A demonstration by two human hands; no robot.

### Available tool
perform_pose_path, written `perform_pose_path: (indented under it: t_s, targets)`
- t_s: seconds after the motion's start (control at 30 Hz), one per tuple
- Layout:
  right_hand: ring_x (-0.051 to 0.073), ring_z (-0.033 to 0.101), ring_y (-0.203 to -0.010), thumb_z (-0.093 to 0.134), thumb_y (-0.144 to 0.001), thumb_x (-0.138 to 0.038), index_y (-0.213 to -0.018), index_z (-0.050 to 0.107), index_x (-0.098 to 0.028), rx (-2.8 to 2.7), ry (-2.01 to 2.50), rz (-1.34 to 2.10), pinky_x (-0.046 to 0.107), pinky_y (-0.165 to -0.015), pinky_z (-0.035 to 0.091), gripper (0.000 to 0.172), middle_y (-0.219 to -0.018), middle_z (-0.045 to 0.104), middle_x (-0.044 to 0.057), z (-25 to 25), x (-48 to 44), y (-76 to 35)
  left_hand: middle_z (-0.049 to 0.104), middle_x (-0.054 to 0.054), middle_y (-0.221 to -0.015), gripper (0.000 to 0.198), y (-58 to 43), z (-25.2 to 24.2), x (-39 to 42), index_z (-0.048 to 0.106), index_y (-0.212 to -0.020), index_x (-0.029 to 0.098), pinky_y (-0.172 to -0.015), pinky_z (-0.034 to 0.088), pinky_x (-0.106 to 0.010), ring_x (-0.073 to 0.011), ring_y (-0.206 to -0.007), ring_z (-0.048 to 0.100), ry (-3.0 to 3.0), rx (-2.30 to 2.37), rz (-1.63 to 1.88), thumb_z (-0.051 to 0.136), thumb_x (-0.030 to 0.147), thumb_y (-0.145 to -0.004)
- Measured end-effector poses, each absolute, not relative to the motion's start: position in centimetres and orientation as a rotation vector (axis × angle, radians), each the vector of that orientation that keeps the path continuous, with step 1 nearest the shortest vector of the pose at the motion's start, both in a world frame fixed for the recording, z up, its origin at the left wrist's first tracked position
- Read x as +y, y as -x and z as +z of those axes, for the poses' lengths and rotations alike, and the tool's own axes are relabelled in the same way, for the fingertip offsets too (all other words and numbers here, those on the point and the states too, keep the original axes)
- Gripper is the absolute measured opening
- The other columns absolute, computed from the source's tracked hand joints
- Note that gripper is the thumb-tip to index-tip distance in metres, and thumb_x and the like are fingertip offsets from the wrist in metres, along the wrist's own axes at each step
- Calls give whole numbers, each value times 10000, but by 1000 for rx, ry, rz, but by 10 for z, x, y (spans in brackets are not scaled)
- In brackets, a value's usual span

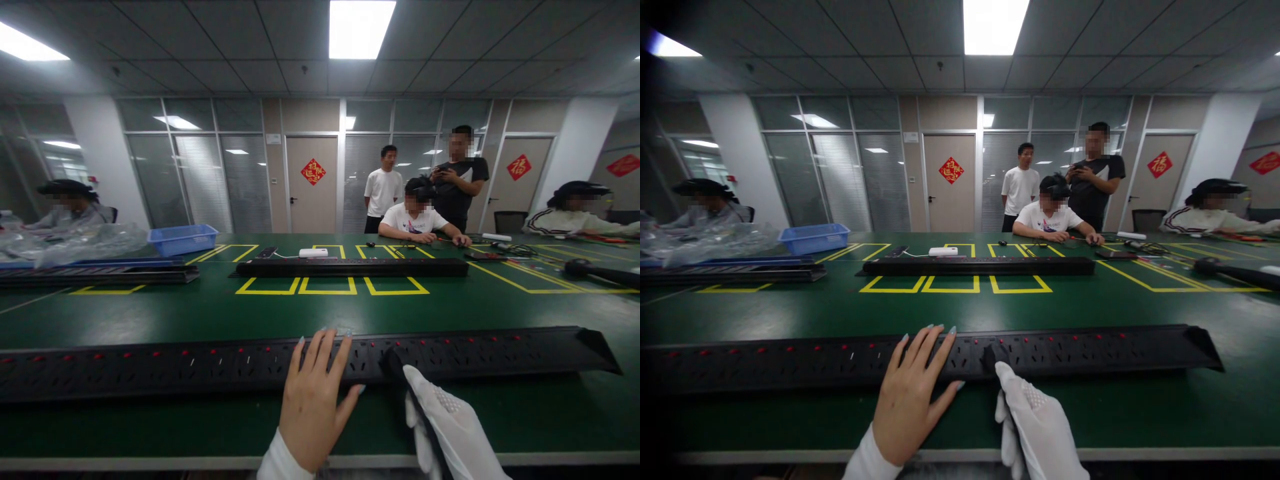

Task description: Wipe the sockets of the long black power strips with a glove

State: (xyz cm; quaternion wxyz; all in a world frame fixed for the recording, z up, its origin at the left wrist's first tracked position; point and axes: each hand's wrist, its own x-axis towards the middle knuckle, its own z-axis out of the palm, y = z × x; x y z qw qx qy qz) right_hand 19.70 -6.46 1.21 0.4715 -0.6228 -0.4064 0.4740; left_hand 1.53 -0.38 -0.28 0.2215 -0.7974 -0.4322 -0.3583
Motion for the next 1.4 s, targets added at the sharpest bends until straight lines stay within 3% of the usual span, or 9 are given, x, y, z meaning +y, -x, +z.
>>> perform_pose_path:
  t_s: [0.2, 0.43, 0.7, 0.97, 1.2, 1.4]
  targets:
    - [115, 463, -267, 550, -790, -691, -498, 544, -223, -1045, 1529, 1153, 209, -316, 332, 551, -332, 554, 22, 12, -60, -185, 576, -55, -1336, 487, -15, -3, -5, 505, -1358, 276, -1077, 313, -472, -261, -1239, 499, 2219, -1209, -982, 532, 435, -899]
    - [113, 460, -256, 552, -801, -688, -465, 511, -223, -1015, 1528, 1221, 193, -307, 328, 575, -305, 530, 12, 14, -58, -182, 582, -63, -1327, 475, -16, -3, -4, 508, -1357, 269, -1069, 323, -476, -266, -1230, 506, 2208, -1190, -990, 533, 400, -901]
    - [125, 502, -258, 358, -844, -766, -477, 481, -223, -992, 1502, 1371, 183, -300, 381, 667, -307, 516, 16, 15, -52, -178, 586, -82, -1315, 472, -16, -3, -5, 521, -1347, 248, -1068, 329, -490, -279, -1230, 504, 2213, -1183, -985, 534, 388, -897]
    - [123, 565, -305, 443, -793, -791, -537, 582, -180, -1020, 1410, 1481, 156, -301, 385, 677, -383, 613, 50, 6, -52, -191, 575, -89, -1326, 474, -16, -3, -5, 520, -1348, 241, -1072, 321, -498, -284, -1242, 493, 2228, -1185, -1007, 530, 385, -897]
    - [74, 465, -240, 509, -777, -760, -563, 543, -177, -990, 1411, 1350, 119, -290, 328, 622, -317, 560, -1, 2, -53, -188, 561, -95, -1348, 512, -15, -1, -7, 511, -1358, 236, -1082, 308, -491, -288, -1260, 479, 2243, -1190, -1004, 546, 433, -887]
    - [92, 480, -236, 455, -777, -786, -540, 519, -191, -992, 1422, 1355, 136, -277, 329, 644, -316, 567, 11, -3, -53, -184, 549, -87, -1371, 544, -17, -1, -7, 506, -1364, 245, -1092, 290, -489, -287, -1276, 471, 2230, -1191, -1010, 538, 492, -880]
